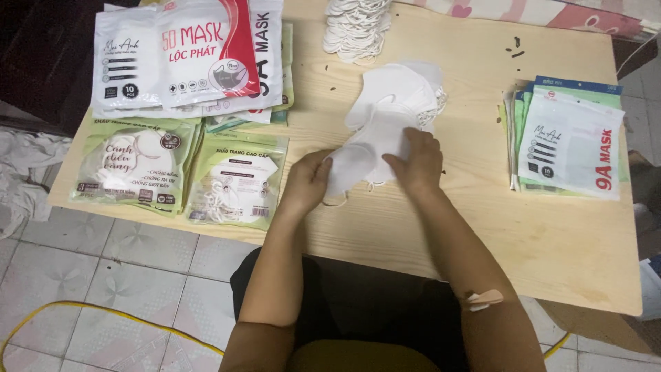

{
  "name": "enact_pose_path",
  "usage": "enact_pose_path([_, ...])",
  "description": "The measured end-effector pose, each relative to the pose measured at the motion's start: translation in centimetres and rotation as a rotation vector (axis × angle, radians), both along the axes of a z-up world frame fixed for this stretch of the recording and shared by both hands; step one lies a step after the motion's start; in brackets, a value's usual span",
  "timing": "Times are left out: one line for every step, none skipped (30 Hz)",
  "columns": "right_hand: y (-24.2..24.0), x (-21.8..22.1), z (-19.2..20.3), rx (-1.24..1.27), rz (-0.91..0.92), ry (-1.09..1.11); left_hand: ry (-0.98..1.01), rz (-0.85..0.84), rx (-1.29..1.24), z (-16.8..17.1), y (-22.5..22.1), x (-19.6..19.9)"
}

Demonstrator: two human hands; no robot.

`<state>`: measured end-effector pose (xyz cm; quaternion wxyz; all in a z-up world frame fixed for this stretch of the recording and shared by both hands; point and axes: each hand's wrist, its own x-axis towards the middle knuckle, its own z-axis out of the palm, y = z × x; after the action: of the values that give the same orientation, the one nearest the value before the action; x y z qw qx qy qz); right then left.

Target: Separating and stacking individual face masks from a pile on a table.

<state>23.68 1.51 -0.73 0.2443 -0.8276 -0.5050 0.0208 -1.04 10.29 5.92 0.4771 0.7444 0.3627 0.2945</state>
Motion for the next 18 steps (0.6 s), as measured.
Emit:
enact_pose_path([0.2,0.0,0.1,-0.001,0.003,0.002,0.002,0.003,-0.001,0.1,0.0,0.0])
enact_pose_path([0.4,0.0,0.1,-0.033,-0.030,0.062,-0.005,0.063,-0.016,0.2,0.0,0.0])
enact_pose_path([0.5,0.1,0.2,-0.064,-0.064,0.122,-0.013,0.122,-0.031,0.3,0.0,0.0])
enact_pose_path([0.5,0.7,-0.8,-0.065,-0.061,0.123,-0.012,0.125,-0.031,-0.1,0.1,-0.1])
enact_pose_path([0.3,1.4,-1.9,-0.050,-0.027,0.060,-0.072,0.149,-0.047,-0.5,0.2,0.0])
enact_pose_path([0.2,2.1,-2.9,-0.036,0.007,-0.003,-0.132,0.174,-0.062,-1.0,0.2,0.0])
enact_pose_path([-0.2,2.3,-2.9,-0.039,0.007,-0.003,-0.132,0.175,-0.066,-0.7,0.2,0.0])
enact_pose_path([-0.5,2.5,-2.8,0.035,0.037,0.032,-0.122,0.195,-0.028,-0.5,0.1,-0.1])
enact_pose_path([-0.7,2.6,-2.8,0.110,0.068,0.069,-0.112,0.216,0.013,-0.3,0.1,-0.3])
enact_pose_path([-1.4,2.1,-1.5,0.108,0.069,0.071,-0.110,0.218,0.011,-0.6,0.0,-0.3])
enact_pose_path([-1.8,1.7,0.0,0.169,0.064,0.322,-0.115,0.248,0.087,-0.7,0.1,-0.3])
enact_pose_path([-2.2,1.2,1.5,0.229,0.058,0.572,-0.120,0.278,0.163,-0.9,0.2,-0.3])
enact_pose_path([-2.7,2.6,0.8,0.228,0.060,0.574,-0.118,0.281,0.163,-0.8,0.2,-0.3])
enact_pose_path([-3.2,3.9,0.0,0.243,0.124,0.717,-0.120,0.320,0.228,-0.8,0.1,-0.3])
enact_pose_path([-3.8,5.2,-0.7,0.257,0.188,0.860,-0.120,0.358,0.292,-0.8,0.1,-0.3])
enact_pose_path([-4.5,4.7,1.6,0.256,0.189,0.863,-0.118,0.359,0.292,0.1,-0.2,-0.3])
enact_pose_path([-5.1,4.2,4.0,0.194,0.272,0.908,-0.129,0.273,0.277,1.0,-0.6,-0.2])
enact_pose_path([-5.8,3.7,6.4,0.132,0.356,0.952,-0.140,0.186,0.263,1.8,-0.9,-0.1])
